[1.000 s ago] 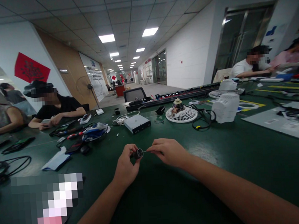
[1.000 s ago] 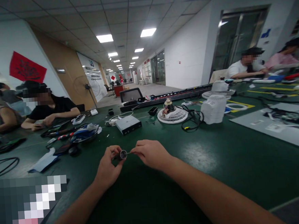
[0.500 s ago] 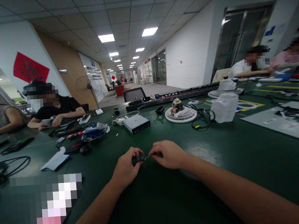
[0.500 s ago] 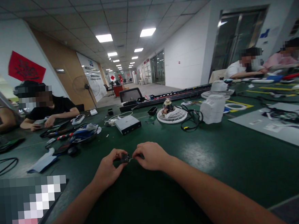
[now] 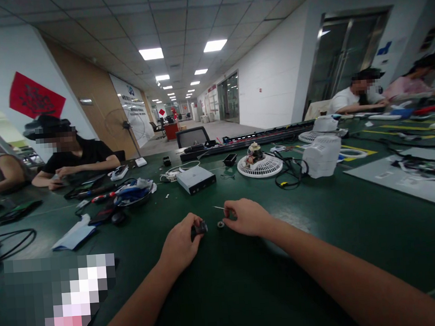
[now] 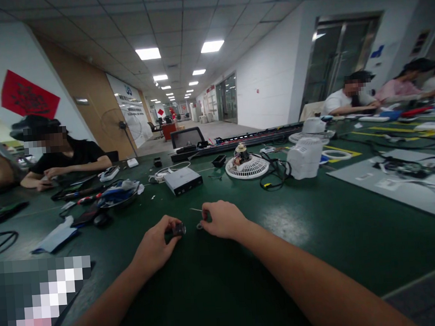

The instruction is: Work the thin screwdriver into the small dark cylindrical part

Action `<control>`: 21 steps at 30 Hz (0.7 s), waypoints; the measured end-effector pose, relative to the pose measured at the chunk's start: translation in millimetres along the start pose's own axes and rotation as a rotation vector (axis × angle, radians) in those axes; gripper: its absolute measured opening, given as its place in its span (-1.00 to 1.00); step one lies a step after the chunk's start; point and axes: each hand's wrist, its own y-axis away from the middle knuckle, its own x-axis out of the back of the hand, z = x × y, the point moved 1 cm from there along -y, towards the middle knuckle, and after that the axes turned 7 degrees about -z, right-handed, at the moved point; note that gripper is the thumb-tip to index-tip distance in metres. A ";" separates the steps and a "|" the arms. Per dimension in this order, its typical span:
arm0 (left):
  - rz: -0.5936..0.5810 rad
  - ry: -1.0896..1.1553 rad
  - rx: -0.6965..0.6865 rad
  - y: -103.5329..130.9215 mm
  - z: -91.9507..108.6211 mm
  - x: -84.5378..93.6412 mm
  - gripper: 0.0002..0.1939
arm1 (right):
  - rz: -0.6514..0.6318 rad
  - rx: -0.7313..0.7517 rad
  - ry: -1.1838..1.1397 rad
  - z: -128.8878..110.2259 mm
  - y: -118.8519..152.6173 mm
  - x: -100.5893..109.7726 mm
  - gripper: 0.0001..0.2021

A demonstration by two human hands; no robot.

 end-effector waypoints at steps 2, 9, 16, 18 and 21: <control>0.000 -0.005 0.036 -0.6 -1.9 1.1 -0.76 | -0.011 -0.028 -0.089 1.1 -3.8 -5.1 -0.69; 0.014 0.041 0.046 -0.7 -1.8 3.1 -0.77 | -0.053 0.022 -0.232 -0.2 -10.4 -18.6 -0.81; 0.007 0.082 0.010 2.0 9.6 3.3 -0.72 | 0.109 0.219 -0.529 -14.5 -1.0 -11.1 -0.93; 0.021 0.097 -0.015 2.8 11.4 2.8 -0.71 | 0.114 0.250 -0.516 -18.4 -0.4 -11.8 -0.89; 0.038 0.148 -0.056 3.8 11.8 1.2 -0.70 | 0.124 0.244 -0.477 -19.6 -0.2 -13.9 -0.87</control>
